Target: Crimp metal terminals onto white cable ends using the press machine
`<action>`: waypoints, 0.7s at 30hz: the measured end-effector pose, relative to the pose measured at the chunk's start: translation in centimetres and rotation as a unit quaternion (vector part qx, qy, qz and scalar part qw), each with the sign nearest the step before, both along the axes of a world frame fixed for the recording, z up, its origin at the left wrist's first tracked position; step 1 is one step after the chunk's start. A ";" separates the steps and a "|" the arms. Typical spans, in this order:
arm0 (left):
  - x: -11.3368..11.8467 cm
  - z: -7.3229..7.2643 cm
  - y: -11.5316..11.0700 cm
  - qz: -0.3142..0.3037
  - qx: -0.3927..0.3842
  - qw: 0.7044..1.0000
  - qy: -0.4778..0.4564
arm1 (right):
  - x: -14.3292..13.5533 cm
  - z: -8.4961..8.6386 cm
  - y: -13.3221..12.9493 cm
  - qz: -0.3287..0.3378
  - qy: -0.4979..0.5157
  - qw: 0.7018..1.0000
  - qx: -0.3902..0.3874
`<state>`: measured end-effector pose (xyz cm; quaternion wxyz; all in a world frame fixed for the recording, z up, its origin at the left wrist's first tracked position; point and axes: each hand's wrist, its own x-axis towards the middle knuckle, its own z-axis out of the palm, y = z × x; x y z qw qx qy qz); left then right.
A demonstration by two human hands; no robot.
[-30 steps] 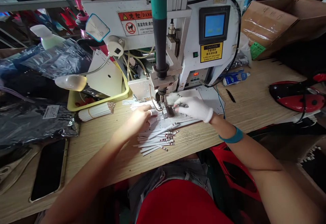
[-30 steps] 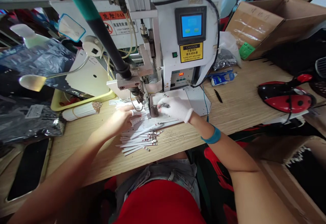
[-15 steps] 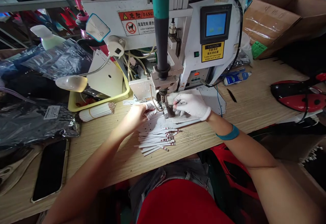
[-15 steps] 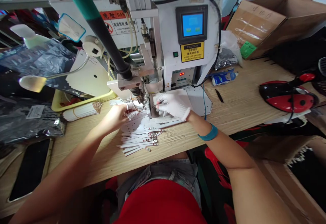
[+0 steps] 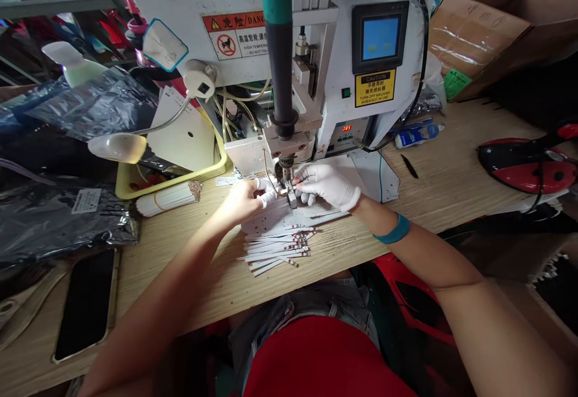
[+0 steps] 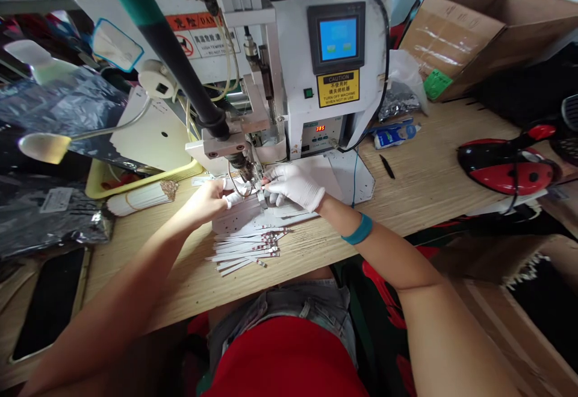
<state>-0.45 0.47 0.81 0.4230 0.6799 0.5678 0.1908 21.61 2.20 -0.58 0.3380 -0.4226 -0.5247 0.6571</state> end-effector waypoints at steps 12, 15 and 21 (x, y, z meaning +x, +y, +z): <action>0.2 -0.6 0.3 -0.010 -0.054 0.998 -0.032 | -0.7 -0.4 0.5 0.067 -0.033 0.996 -0.041; 0.5 -0.5 0.3 0.006 -0.066 0.997 -0.035 | -0.7 -0.5 0.4 0.063 -0.018 0.997 -0.039; 0.6 -0.5 0.3 0.012 -0.072 0.996 -0.058 | -0.6 -0.8 0.4 0.062 -0.005 0.997 -0.038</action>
